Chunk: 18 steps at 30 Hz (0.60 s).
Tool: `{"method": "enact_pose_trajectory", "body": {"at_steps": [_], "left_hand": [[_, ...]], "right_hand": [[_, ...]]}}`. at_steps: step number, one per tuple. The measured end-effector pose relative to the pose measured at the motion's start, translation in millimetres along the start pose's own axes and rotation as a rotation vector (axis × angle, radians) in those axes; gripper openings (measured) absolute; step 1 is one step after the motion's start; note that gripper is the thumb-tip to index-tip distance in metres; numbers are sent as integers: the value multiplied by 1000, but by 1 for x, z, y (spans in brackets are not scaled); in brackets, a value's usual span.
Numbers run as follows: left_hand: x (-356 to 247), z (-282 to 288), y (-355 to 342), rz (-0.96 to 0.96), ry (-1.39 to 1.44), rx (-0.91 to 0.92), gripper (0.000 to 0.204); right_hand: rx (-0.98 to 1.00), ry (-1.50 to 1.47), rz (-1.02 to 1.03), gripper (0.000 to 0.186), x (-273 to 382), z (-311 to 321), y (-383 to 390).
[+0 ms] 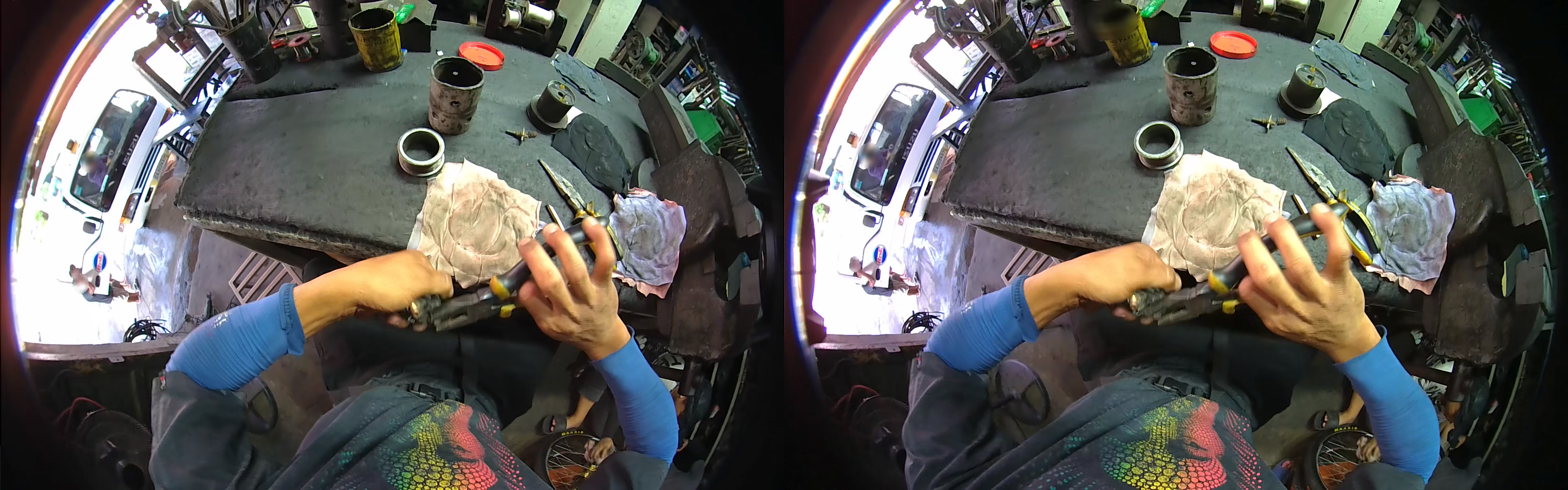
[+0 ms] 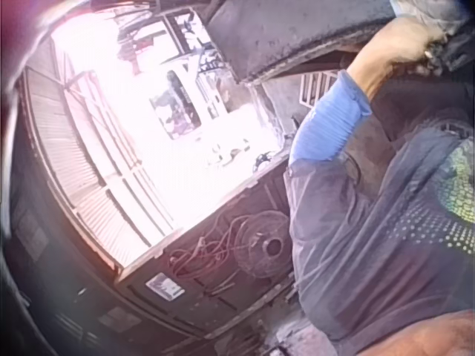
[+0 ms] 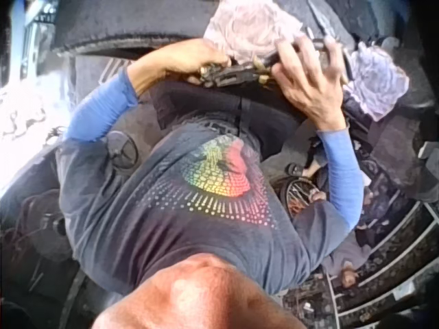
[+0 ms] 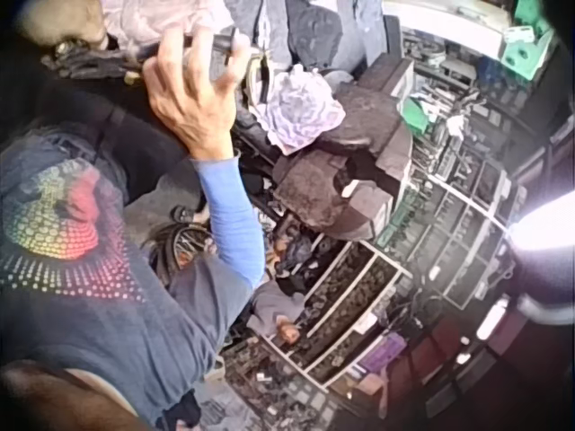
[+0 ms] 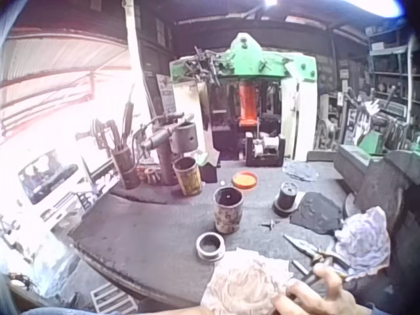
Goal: The person uses pliers to grip and twist a small cylindrical electrical component on a workbench. They repeatedly adjust the component and wipe it with a cloth while handling it with both hands.
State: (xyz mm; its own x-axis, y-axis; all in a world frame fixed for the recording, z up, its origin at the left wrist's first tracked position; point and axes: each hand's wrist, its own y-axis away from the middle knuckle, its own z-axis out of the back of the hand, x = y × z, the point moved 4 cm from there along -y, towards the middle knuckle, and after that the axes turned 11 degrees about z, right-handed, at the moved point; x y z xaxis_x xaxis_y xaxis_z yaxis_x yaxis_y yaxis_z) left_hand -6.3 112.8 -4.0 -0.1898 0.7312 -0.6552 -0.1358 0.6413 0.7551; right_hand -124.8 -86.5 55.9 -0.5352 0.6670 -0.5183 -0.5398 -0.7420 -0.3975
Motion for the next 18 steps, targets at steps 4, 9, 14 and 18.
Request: {"method": "enact_pose_trajectory", "body": {"at_steps": [4, 9, 14, 18], "left_hand": [[7, 22, 15, -247, 321, -288, 34], [-12, 23, 36, -505, 362, -408, 27], [-28, 25, 54, -635, 314, -438, 26], [-36, 22, 55, -710, 313, -408, 28]], "right_hand": [[205, -411, -457, 26, 11, 4, 5], [164, -1341, -764, 35, 52, 21, 17], [42, -2215, -986, 31, 85, 16, 15], [-170, -2697, -1000, 27, 106, 14, 8]]}}
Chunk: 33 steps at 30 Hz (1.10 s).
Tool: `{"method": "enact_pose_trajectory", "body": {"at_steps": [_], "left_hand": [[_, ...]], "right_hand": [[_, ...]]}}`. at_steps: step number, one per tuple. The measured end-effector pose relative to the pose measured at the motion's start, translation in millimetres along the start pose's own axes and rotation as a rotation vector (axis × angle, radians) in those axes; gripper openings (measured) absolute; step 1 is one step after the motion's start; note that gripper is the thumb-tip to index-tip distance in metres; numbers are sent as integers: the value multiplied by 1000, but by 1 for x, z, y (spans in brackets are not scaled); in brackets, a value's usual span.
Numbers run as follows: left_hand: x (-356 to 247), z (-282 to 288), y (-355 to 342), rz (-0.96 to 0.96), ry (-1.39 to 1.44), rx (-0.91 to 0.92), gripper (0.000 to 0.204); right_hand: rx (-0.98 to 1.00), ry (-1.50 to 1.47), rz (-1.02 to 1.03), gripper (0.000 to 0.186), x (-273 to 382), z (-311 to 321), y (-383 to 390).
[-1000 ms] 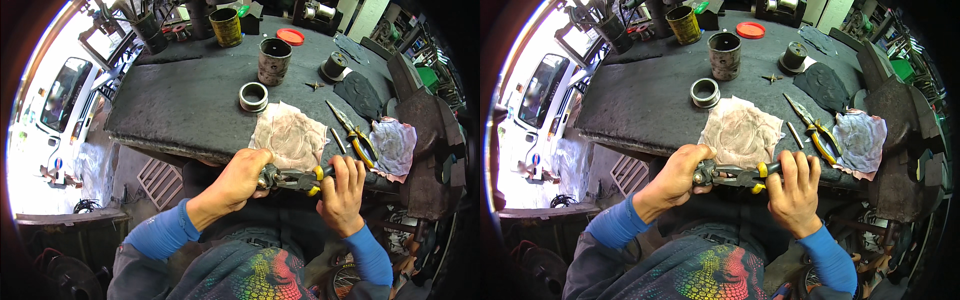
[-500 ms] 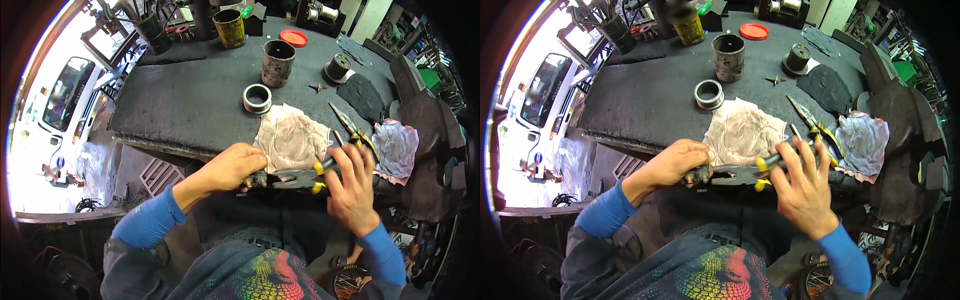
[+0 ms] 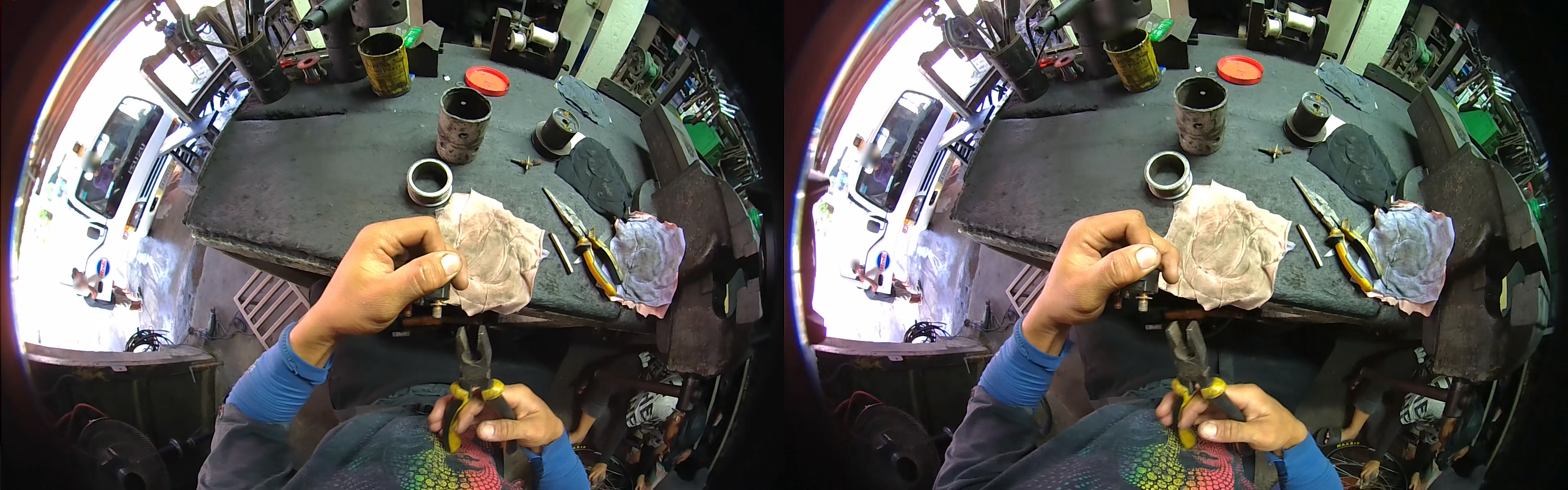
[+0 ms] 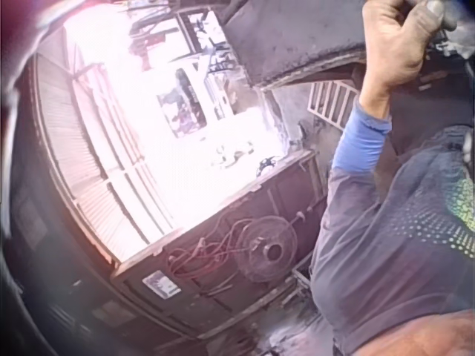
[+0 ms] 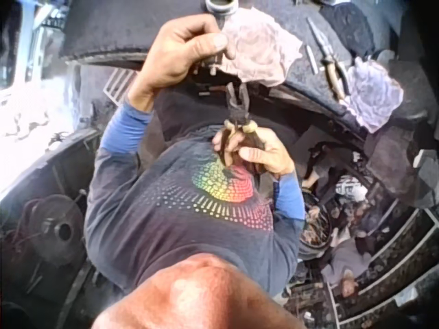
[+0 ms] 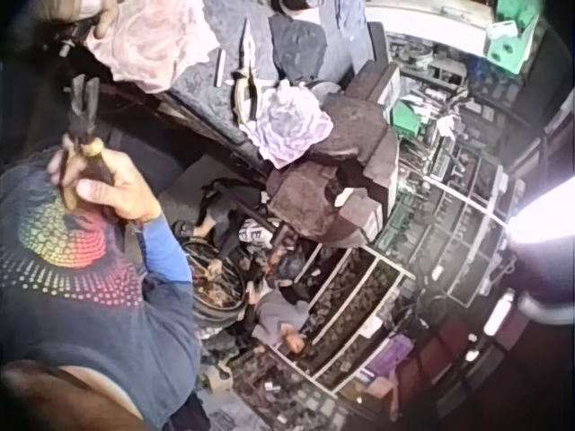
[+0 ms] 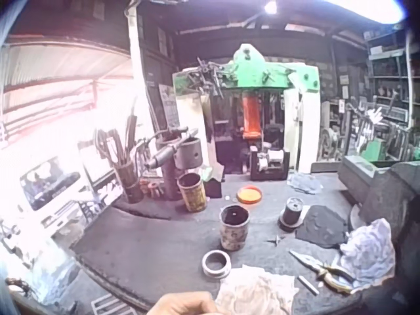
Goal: The person uses pliers to grip and twist a small cylindrical electrical component on a workbench. They repeatedly adjust the component and wipe it with a cloth while handling it with both hands.
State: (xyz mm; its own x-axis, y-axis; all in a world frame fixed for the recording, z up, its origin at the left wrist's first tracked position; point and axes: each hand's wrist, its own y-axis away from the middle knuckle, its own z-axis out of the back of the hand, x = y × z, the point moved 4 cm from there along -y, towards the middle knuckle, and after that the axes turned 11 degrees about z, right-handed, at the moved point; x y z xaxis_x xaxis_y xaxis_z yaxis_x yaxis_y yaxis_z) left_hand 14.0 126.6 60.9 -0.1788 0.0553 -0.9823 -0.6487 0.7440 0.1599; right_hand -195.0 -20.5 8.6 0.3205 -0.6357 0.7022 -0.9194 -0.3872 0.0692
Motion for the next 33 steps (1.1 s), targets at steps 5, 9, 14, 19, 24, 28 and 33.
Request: {"method": "enact_pose_trajectory", "body": {"at_steps": [5, 9, 14, 19, 24, 28, 33], "left_hand": [[-8, -15, 3, -100, 24, -35, 30], [-7, -22, 2, -181, 43, -15, 29], [-1, -27, -3, -202, 153, -1, 27], [-1, -33, -9, -287, 166, 7, 23], [3, -37, -13, -362, 269, 78, 21], [8, -38, -18, -428, 384, 144, 20], [9, -40, -20, -470, 458, 155, 20]], "right_hand": [[76, -228, -28, 33, -10, -15, -10], [125, -355, -39, 40, -17, -13, -11], [131, -438, -52, 43, -16, -19, -16], [141, -558, -8, 42, -24, -21, -19], [157, -603, -15, 44, -28, -20, -23], [134, -709, -15, 45, -28, -24, -25], [106, -761, -32, 43, -30, -25, -25]]}}
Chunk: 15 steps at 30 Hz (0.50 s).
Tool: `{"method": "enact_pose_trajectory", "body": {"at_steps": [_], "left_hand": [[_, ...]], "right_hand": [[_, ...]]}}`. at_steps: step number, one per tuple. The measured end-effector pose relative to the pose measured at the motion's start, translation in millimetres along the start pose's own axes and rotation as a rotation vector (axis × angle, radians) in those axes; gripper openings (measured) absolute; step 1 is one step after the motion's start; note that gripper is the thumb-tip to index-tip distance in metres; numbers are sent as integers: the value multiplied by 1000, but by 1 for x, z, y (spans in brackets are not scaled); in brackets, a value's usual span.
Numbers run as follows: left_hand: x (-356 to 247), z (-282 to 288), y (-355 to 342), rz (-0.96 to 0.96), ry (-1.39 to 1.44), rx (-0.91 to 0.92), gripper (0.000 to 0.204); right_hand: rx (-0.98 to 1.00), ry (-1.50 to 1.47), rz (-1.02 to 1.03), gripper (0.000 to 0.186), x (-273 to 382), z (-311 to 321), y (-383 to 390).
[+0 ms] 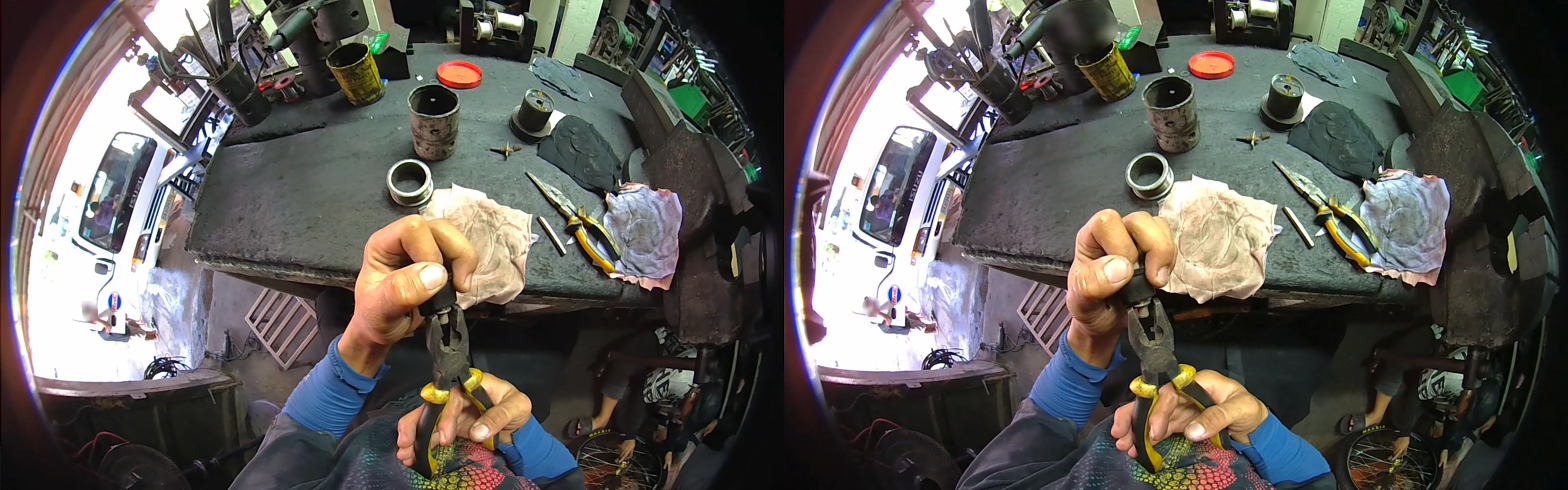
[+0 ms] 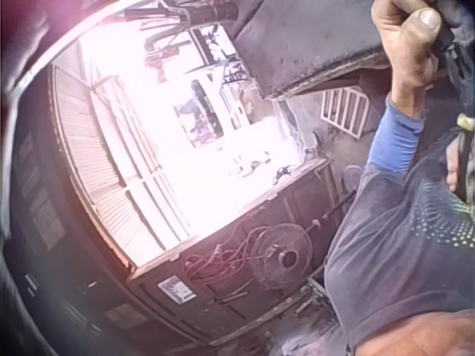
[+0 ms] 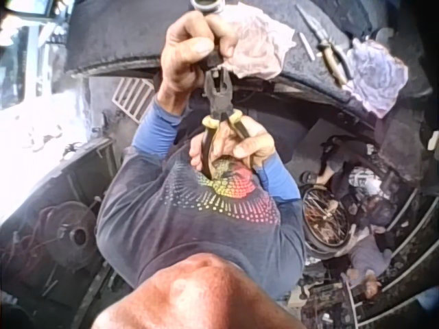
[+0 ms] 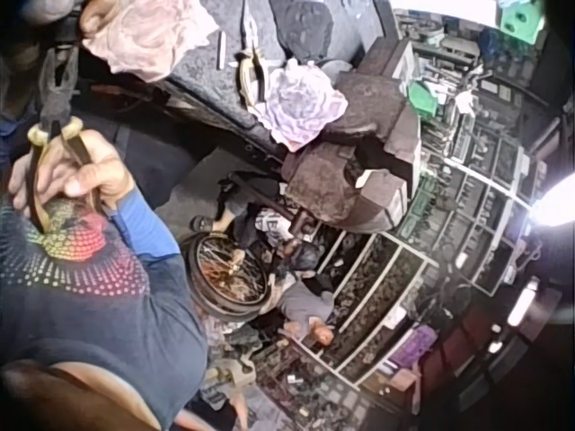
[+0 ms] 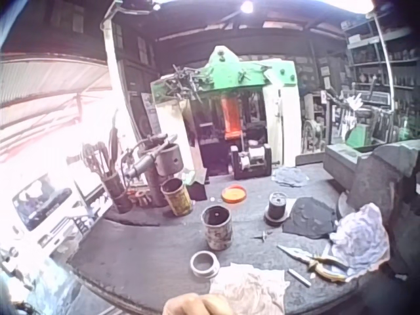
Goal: The person uses pliers to grip and twist a small cylindrical electrical component on a workbench. They repeatedly adjust the component and wipe it with a cloth while handling it with both hands.
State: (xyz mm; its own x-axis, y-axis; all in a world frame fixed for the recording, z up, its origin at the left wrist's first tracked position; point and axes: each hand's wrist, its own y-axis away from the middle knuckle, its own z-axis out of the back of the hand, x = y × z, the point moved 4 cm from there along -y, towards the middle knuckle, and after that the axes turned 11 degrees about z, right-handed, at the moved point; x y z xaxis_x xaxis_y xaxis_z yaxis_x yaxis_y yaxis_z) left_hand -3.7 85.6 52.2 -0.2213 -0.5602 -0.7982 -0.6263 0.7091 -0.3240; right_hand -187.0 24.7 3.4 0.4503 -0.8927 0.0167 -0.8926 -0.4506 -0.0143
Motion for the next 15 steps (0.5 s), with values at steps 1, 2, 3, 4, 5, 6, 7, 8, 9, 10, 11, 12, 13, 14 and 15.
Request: {"method": "enact_pose_trajectory", "body": {"at_steps": [1, 2, 3, 4, 5, 6, 7, 8, 9, 10, 11, 12, 13, 14, 15], "left_hand": [[1, 0, 0, -7, 2, -4, 20], [1, -1, -1, -14, 4, -7, 20], [2, -1, -1, -15, 4, 1, 20], [2, -1, -1, -16, 6, 9, 20], [3, -1, -1, -17, 7, 17, 20], [4, -1, -1, -19, 3, 23, 20], [4, 0, -2, -22, -3, 28, 20], [4, 0, -2, -26, -9, 34, 21], [5, 0, -2, -8, 2, 27, 21], [5, -2, -2, 10, 14, 23, 21], [5, -4, -2, 27, 26, 18, 22], [4, -4, -2, 37, -13, 9, 22], [2, -3, -1, 48, -52, -3, 23], [-1, -1, 0, 59, -90, -15, 23], [-5, -1, 1, 46, -204, -34, 24]], "right_hand": [[4, 0, 3, 43, 0, 1, 0], [7, 1, 6, 44, -1, 2, 0], [11, 1, 10, 44, -2, 3, -1], [26, 10, 14, 42, -1, 2, -2], [41, 18, 18, 40, -1, 1, -3], [57, 27, 22, 38, 0, 0, -4], [44, 16, 21, 35, 0, -1, -4], [32, 5, 21, 32, -1, -4, -3], [20, -5, 20, 29, -1, -5, -3], [32, 27, 38, 28, 0, -5, -4], [43, 60, 57, 26, 0, -5, -4], [55, 93, 77, 25, 0, -6, -4], [41, 191, 86, 25, 4, -5, -4], [28, 288, 96, 25, 10, -7, -4], [14, 386, 106, 25, 14, -9, -3]]}}
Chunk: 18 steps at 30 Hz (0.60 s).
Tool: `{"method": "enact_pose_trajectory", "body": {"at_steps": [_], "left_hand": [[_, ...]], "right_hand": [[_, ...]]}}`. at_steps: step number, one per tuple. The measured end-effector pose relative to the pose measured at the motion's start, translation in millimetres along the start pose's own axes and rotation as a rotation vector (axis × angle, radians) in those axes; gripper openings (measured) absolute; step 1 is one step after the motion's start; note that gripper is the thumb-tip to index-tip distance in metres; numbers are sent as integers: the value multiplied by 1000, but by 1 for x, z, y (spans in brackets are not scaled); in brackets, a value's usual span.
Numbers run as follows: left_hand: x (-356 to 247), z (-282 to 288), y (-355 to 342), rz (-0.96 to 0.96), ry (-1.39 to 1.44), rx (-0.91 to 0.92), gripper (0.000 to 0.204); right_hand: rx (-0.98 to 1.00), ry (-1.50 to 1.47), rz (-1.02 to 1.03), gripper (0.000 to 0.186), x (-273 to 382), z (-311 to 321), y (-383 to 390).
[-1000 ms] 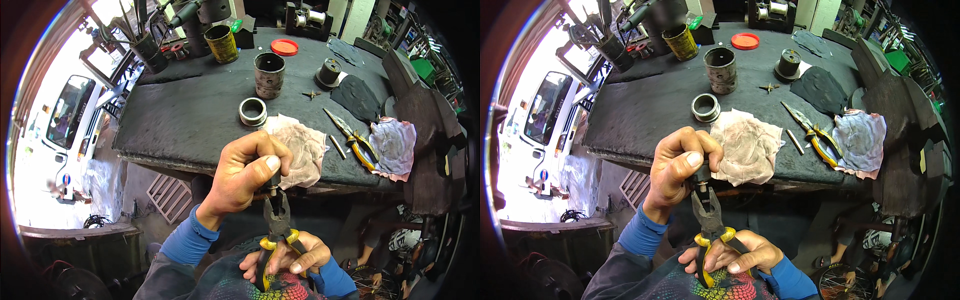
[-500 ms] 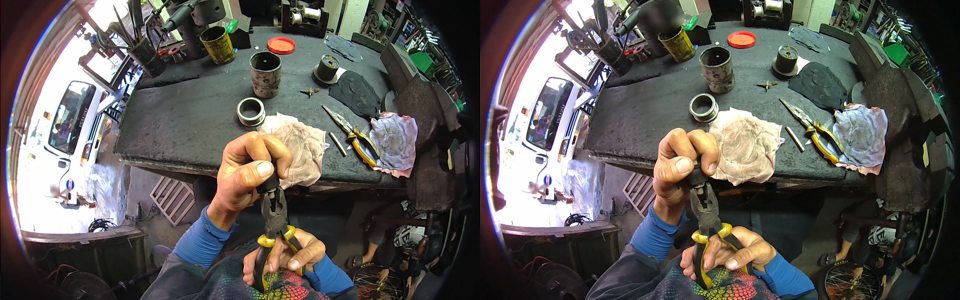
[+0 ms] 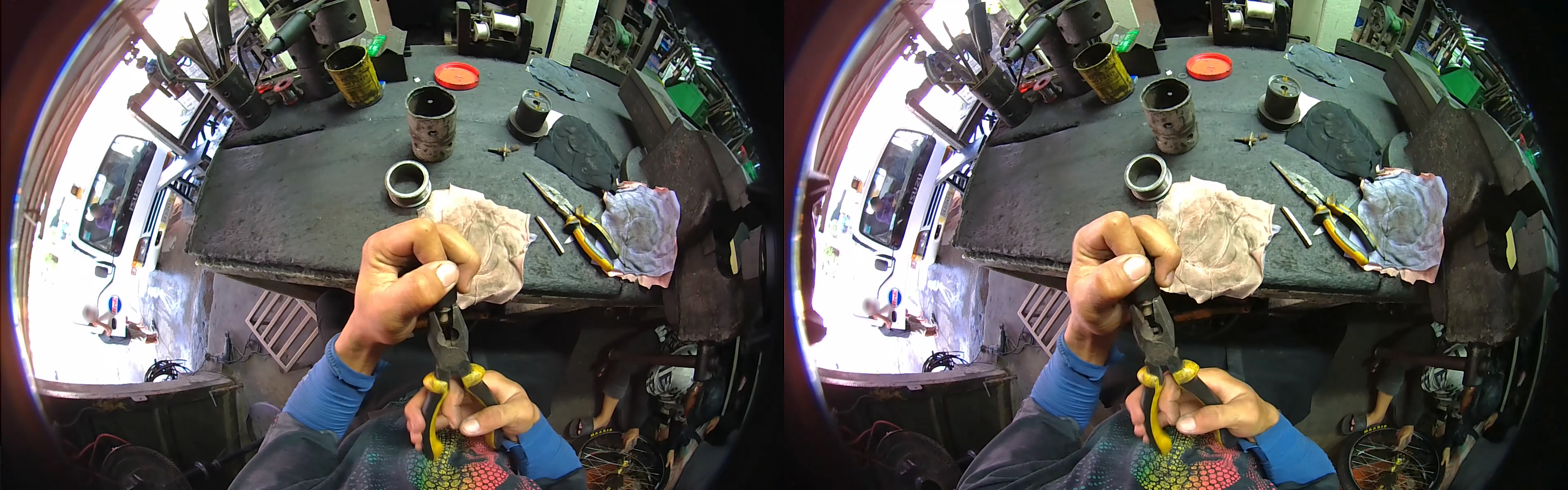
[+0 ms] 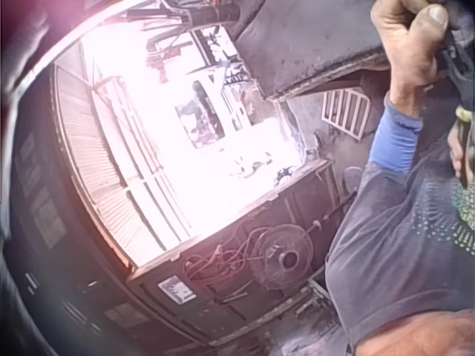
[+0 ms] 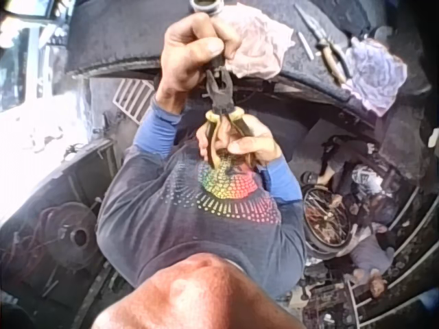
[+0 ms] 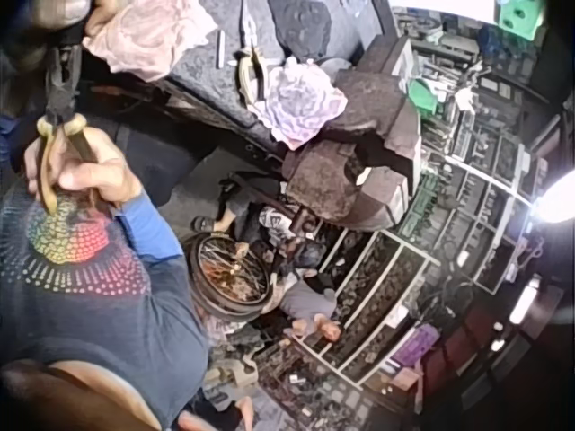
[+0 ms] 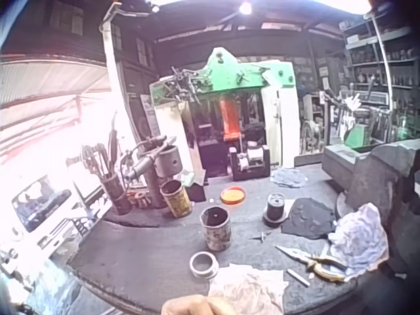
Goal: The person uses pliers to grip and twist a small cylindrical electrical component on a workbench. They repeatedly adjust the component and wipe it with a cloth while handling it with both hands.
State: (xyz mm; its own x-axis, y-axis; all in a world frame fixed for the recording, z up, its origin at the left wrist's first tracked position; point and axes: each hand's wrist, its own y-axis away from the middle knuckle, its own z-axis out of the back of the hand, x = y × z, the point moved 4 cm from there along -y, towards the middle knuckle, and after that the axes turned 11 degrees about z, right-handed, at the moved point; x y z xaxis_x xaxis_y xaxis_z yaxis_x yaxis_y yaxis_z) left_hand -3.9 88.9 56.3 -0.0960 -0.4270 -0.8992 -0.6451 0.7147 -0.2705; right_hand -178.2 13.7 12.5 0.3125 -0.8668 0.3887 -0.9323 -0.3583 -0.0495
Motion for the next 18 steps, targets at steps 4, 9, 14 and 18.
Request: {"method": "enact_pose_trajectory", "body": {"at_steps": [4, 9, 14, 18], "left_hand": [[-6, 3, 0, 20, -168, -82, 25], [-3, 6, 1, 43, -91, -71, 24], [2, 7, 1, 63, -82, -141, 22], [4, 12, -3, 7, -19, -123, 22]], "right_hand": [[-193, 644, 82, 29, 8, -2, 3], [-50, 373, 27, 35, -2, 6, 4], [-42, 714, 40, 43, 7, 6, 0], [-35, 422, -7, 47, 3, 13, 7]]}}
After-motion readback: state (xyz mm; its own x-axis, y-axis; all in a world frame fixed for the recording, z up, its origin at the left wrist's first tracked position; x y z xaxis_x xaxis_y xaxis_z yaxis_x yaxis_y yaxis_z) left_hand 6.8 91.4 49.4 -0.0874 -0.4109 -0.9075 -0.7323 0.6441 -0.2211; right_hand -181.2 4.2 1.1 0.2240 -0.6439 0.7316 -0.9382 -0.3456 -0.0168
